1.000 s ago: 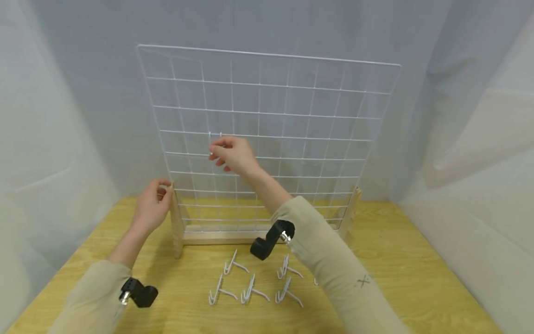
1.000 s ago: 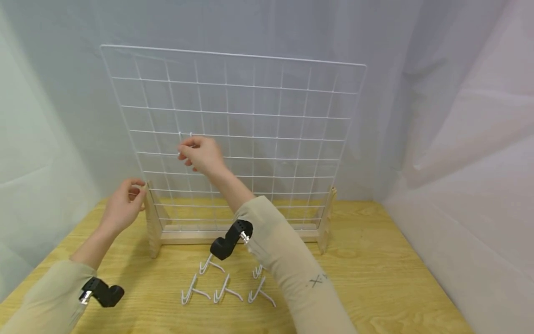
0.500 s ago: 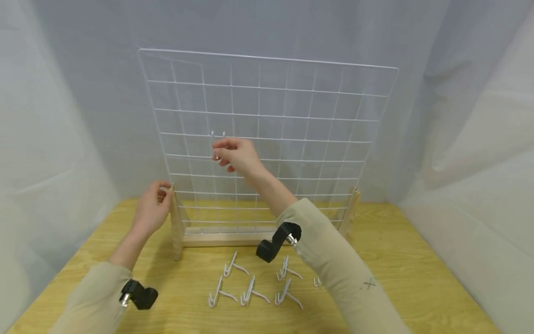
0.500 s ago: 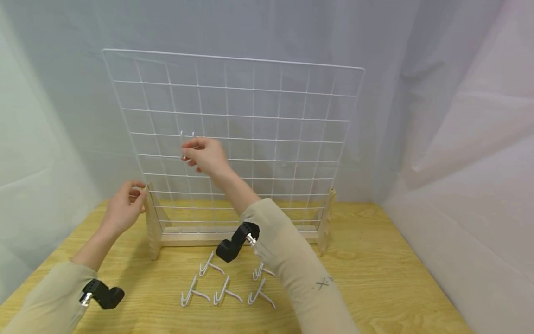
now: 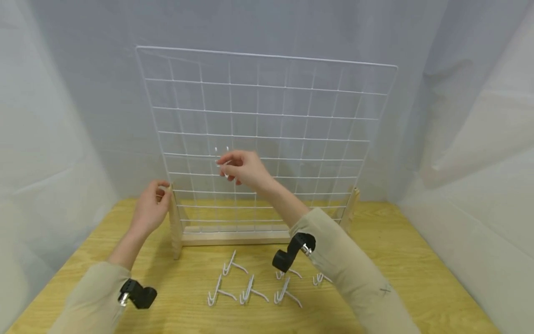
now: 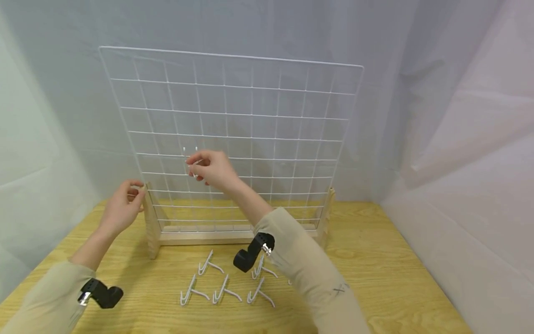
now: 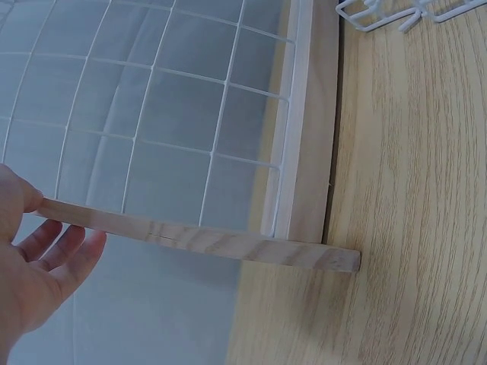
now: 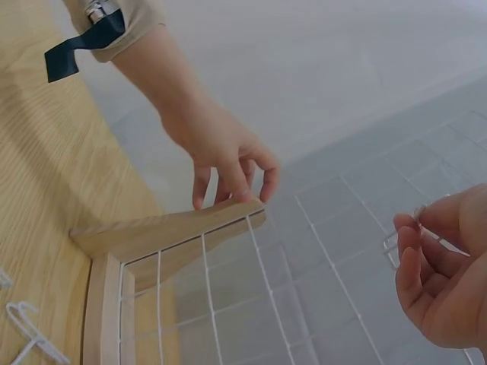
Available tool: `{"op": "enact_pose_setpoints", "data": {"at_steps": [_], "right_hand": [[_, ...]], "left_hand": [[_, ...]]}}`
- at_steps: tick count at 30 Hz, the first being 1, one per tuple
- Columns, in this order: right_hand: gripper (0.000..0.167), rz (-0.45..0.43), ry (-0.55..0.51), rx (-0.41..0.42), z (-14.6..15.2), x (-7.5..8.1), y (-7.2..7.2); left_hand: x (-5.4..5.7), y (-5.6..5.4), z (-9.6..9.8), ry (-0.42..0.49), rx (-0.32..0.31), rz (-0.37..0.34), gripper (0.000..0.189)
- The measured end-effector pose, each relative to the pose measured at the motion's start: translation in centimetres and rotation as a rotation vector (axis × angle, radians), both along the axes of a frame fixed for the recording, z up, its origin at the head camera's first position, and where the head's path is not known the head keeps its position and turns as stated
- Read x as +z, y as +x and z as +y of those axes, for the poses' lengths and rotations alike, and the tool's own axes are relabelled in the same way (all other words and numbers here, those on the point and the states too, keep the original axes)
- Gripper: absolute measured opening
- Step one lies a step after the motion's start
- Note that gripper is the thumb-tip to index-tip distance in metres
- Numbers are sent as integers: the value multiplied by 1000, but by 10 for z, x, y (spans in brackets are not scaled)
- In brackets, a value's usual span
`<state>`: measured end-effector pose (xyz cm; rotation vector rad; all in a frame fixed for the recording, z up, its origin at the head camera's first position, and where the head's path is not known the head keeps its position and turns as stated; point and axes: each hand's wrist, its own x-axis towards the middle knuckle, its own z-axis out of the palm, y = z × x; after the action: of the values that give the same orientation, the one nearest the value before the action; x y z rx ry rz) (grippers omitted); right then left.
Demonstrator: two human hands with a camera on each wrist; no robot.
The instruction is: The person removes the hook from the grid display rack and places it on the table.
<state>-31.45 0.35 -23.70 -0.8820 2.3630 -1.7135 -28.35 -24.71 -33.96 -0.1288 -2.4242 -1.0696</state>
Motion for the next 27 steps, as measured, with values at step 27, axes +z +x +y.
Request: {"op": "enact_pose_setpoints", "data": {"at_steps": [27], "right_hand": [[15,1,169,-18,96,-76,-1]], "left_hand": [[0,0,-1,-7,1,42,28]]}}
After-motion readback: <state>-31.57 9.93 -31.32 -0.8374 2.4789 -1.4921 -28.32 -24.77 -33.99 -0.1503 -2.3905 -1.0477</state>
